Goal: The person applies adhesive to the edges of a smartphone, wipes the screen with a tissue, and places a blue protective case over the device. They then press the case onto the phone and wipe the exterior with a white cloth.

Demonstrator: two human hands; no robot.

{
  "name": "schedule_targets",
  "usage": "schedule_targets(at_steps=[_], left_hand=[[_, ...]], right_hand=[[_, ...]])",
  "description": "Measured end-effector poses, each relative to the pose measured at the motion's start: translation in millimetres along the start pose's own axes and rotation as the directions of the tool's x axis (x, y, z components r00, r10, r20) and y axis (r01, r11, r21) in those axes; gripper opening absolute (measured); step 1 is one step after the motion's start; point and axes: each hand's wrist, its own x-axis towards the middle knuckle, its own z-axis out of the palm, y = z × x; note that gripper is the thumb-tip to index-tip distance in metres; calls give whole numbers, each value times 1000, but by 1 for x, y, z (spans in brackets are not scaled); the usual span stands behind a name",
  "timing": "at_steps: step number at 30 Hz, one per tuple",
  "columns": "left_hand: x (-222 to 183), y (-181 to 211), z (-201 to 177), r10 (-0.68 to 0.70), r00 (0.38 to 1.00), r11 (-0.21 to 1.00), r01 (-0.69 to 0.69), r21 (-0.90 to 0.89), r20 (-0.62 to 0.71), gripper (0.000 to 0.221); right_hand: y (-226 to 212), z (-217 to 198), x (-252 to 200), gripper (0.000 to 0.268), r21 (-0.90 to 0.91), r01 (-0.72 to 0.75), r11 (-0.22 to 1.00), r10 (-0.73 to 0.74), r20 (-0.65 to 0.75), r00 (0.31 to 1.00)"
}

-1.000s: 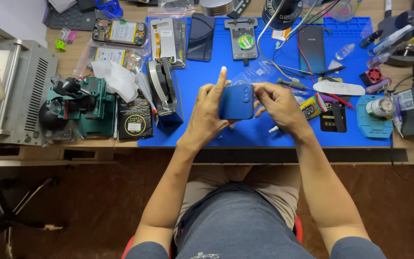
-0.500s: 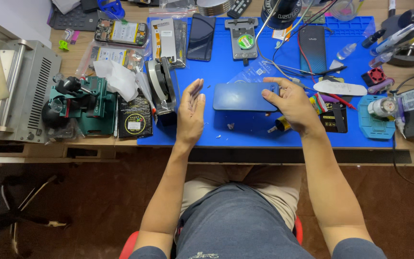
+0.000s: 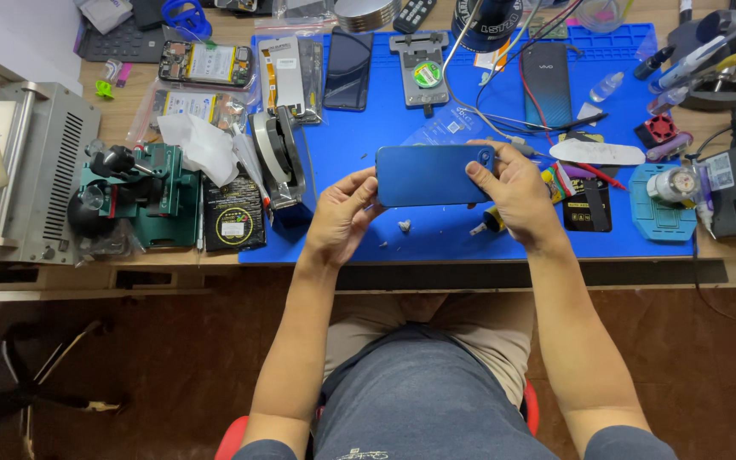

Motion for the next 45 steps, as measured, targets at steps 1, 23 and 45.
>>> schedule_targets(at_steps=[1,23,45], left_hand=[[1,-3,-2,-1,1000,1000,1,1,-1,31],[-12,0,81,328,945,938,-325,122,-7,70],[-13,0,83,424,906,903,-424,-76,-11,83]], right_hand=[[-2,4,-4,37,1,-1,1000,1,-1,1000],[-64,104,-59,81,-142,487,862,-378,460,804],[-41,105,-37,46,-195,587,785,-479,408,777]])
